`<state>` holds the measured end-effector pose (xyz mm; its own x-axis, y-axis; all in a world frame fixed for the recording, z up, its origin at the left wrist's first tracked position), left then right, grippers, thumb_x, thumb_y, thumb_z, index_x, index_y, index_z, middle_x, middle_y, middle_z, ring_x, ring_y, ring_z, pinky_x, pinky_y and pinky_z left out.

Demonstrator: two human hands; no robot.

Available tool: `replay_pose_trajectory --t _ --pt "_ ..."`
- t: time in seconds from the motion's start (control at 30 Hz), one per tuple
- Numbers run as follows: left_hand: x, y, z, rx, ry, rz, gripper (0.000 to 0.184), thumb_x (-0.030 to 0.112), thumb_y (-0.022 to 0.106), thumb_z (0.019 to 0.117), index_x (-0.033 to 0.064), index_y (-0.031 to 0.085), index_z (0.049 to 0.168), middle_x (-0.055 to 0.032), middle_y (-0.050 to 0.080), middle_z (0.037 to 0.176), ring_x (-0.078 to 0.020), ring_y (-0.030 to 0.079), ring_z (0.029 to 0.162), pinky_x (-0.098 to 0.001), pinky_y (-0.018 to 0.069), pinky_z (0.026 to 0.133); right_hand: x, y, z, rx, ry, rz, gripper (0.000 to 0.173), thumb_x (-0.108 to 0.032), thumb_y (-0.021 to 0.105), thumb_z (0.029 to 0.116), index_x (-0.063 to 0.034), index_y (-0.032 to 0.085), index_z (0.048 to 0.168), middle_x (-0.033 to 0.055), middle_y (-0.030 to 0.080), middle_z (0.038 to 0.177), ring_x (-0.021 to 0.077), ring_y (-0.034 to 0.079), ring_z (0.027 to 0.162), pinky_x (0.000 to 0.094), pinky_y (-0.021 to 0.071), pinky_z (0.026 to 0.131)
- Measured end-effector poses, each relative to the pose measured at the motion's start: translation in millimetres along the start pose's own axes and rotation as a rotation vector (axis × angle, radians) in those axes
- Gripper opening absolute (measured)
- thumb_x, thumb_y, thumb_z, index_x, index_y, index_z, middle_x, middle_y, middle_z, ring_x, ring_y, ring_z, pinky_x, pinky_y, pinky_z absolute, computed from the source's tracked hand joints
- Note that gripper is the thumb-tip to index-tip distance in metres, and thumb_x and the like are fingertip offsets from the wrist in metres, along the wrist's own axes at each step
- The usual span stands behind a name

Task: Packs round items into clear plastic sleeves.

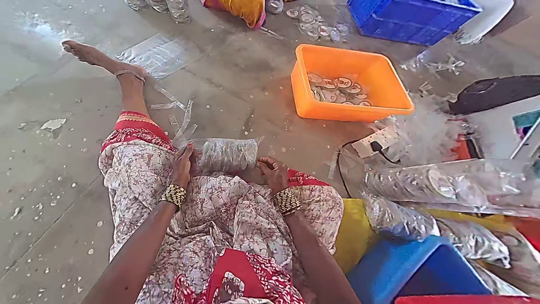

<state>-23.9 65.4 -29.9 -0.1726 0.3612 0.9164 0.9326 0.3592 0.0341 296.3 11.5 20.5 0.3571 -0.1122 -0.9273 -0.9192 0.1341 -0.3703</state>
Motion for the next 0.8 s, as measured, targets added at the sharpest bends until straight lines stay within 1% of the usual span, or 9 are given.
replay_pose_trajectory --t 0.07,0.13,0.23,0.3,0.37,0.47,0.5,0.63,0.8 --pt "0 0 0 -0.013 0.006 0.007 0.037 0.027 0.045 0.1096 0.0048 0.064 0.087 0.0031 0.058 0.065 -0.0036 0.047 0.048 -0.0191 0.0397 0.048 -6 3 -4 -0.030 -0.074 -0.230 0.027 -0.018 0.062 0.0988 0.0004 0.076 0.114 0.0140 0.077 0.106 0.0190 0.073 0.092 0.0380 0.0571 0.089" --pt "1 1 -1 -0.020 0.008 0.008 0.037 0.027 0.045 0.1098 0.0054 0.063 0.085 0.0033 0.057 0.064 -0.0035 0.045 0.046 -0.0188 0.0380 0.045 -6 8 -5 -0.063 -0.050 -0.393 0.030 -0.017 0.055 0.1017 0.0013 0.073 0.115 0.0172 0.075 0.106 0.0275 0.073 0.098 0.0471 0.0541 0.093" --pt "4 1 -3 -0.015 0.005 -0.011 0.035 0.026 0.047 0.1089 0.0048 0.063 0.086 0.0022 0.056 0.062 -0.0042 0.044 0.045 -0.0191 0.0381 0.044 -9 6 -2 0.003 -0.062 -0.525 0.030 -0.014 0.051 0.1028 0.0039 0.070 0.117 0.0209 0.072 0.112 0.0330 0.069 0.108 0.0469 0.0524 0.099" --pt "5 1 -4 -0.015 0.010 -0.015 0.033 0.025 0.048 0.1086 0.0044 0.063 0.087 0.0018 0.057 0.062 -0.0042 0.045 0.045 -0.0187 0.0388 0.044 -15 -4 1 0.176 -0.214 -0.473 0.023 -0.009 0.058 0.0972 0.0047 0.074 0.105 0.0225 0.070 0.105 0.0361 0.067 0.103 0.0464 0.0528 0.095" --pt "4 1 -3 -0.017 0.010 -0.013 0.034 0.026 0.048 0.1086 0.0047 0.063 0.087 0.0021 0.057 0.063 -0.0040 0.045 0.045 -0.0184 0.0390 0.044 -15 -12 2 0.275 -0.283 -0.361 0.019 -0.007 0.061 0.0949 0.0042 0.074 0.101 0.0204 0.071 0.098 0.0335 0.068 0.097 0.0450 0.0537 0.090" --pt "3 1 -3 -0.028 -0.005 0.021 0.036 0.031 0.049 0.1083 0.0071 0.064 0.086 0.0034 0.057 0.063 -0.0035 0.045 0.046 -0.0189 0.0395 0.045 -17 -13 -1 0.291 -0.260 -0.313 0.025 -0.008 0.058 0.0970 0.0047 0.072 0.113 0.0205 0.071 0.101 0.0297 0.069 0.094 0.0424 0.0555 0.087" --pt "4 1 -4 -0.032 -0.006 0.028 0.037 0.032 0.049 0.1082 0.0083 0.063 0.085 0.0043 0.056 0.062 -0.0032 0.044 0.045 -0.0189 0.0387 0.045 -20 -13 -3 0.305 -0.277 -0.323 0.026 -0.007 0.057 0.0968 0.0042 0.073 0.113 0.0207 0.072 0.101 0.0295 0.069 0.092 0.0417 0.0560 0.085" --pt "6 2 -5 -0.082 0.030 0.017 0.039 0.033 0.046 0.1090 0.0111 0.064 0.082 0.0054 0.057 0.062 -0.0024 0.042 0.044 -0.0173 0.0362 0.042 -31 -4 -3 0.281 -0.327 -0.302 0.020 -0.007 0.058 0.0969 0.0039 0.073 0.104 0.0170 0.071 0.095 0.0231 0.069 0.087 0.0365 0.0561 0.081" --pt "7 3 -7 -0.120 0.054 0.004 0.039 0.034 0.045 0.1095 0.0133 0.061 0.080 0.0068 0.054 0.060 -0.0014 0.040 0.043 -0.0162 0.0344 0.042 -53 3 3 0.199 -0.306 -0.271 0.022 -0.011 0.057 0.0987 0.0060 0.069 0.104 0.0159 0.070 0.089 0.0193 0.068 0.081 0.0358 0.0561 0.079"
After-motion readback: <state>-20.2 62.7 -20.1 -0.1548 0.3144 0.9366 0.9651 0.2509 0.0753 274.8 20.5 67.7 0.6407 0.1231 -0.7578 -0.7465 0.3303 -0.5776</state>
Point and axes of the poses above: each hand's wrist, its own z-axis towards the middle knuckle, its own y-axis out of the palm, x = y × z, the point moved 7 cm from there along z, towards the middle knuckle
